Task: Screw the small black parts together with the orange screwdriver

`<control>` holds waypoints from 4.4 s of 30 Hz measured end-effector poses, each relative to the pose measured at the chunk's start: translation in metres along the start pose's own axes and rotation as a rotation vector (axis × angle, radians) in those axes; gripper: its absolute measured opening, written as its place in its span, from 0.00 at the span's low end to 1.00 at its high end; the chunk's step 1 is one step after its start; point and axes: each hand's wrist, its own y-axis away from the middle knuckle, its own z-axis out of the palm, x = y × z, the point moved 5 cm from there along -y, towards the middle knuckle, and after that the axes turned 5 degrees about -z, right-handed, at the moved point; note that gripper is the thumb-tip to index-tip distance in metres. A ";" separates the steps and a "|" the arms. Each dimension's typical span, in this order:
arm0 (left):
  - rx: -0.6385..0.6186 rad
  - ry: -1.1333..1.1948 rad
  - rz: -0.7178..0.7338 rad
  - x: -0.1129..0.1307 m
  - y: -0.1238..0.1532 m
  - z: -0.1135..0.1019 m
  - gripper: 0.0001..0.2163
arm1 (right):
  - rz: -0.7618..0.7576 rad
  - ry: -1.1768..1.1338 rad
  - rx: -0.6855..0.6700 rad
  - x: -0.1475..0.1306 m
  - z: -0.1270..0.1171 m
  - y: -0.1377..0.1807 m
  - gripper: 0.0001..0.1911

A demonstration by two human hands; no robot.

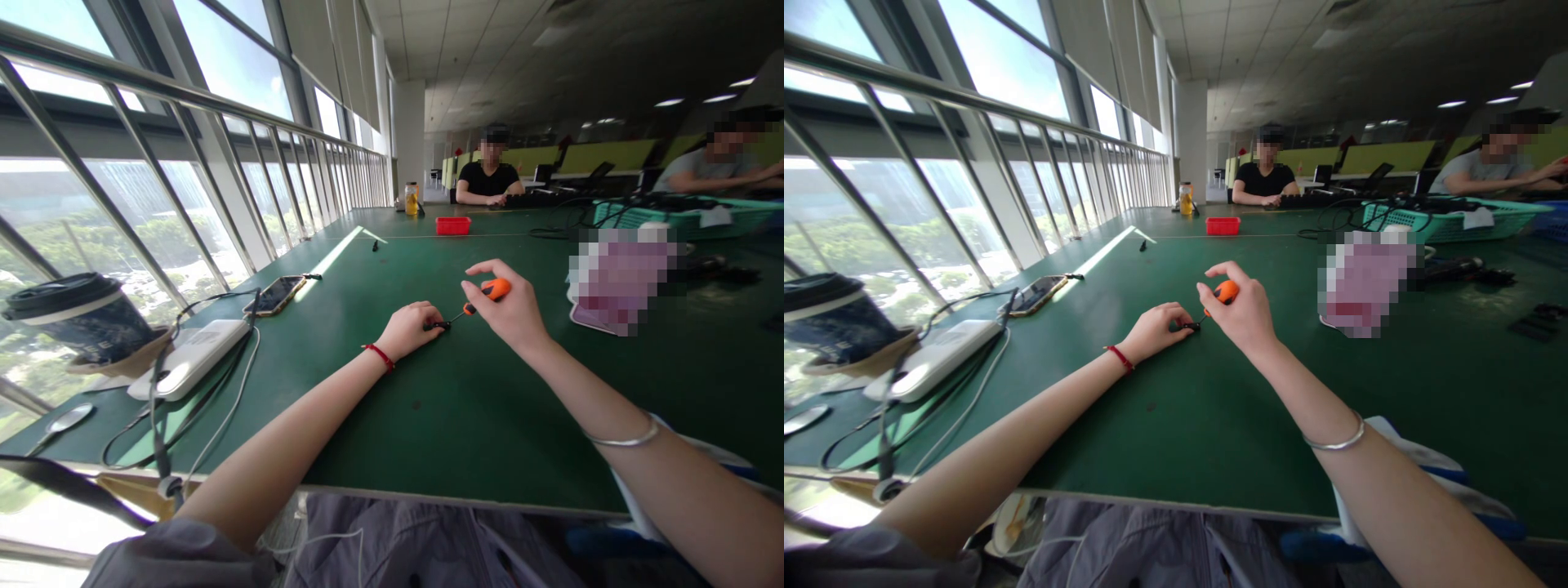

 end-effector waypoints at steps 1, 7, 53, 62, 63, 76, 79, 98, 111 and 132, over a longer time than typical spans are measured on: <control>-0.001 0.000 -0.004 0.000 0.000 0.000 0.06 | -0.018 -0.001 0.004 -0.001 0.000 0.000 0.13; 0.017 0.001 0.012 0.000 0.000 0.000 0.06 | -0.045 0.064 0.089 -0.001 -0.004 -0.001 0.23; 0.031 0.005 0.050 0.001 0.000 0.001 0.04 | 0.057 0.103 0.050 0.001 -0.006 -0.001 0.19; 0.021 0.010 0.027 0.000 0.001 0.001 0.05 | 0.063 -0.005 0.031 0.005 -0.005 -0.002 0.12; 0.019 0.009 0.028 0.000 0.001 0.001 0.05 | 0.064 -0.017 0.035 0.005 -0.005 -0.002 0.14; -0.015 0.013 0.009 -0.001 0.000 0.002 0.06 | 0.022 0.033 0.053 0.001 -0.004 0.001 0.19; -0.014 0.006 0.010 -0.001 0.000 0.002 0.07 | 0.035 0.098 0.066 0.003 -0.005 0.001 0.24; -0.011 0.007 0.027 -0.001 0.000 0.003 0.06 | 0.079 0.032 0.044 0.004 -0.003 0.001 0.13; -0.008 0.010 0.025 0.000 0.000 0.002 0.06 | 0.091 0.113 0.049 0.002 -0.004 0.002 0.19; -0.012 0.023 0.012 0.000 0.000 0.000 0.06 | 0.009 0.070 0.048 0.000 -0.002 0.001 0.25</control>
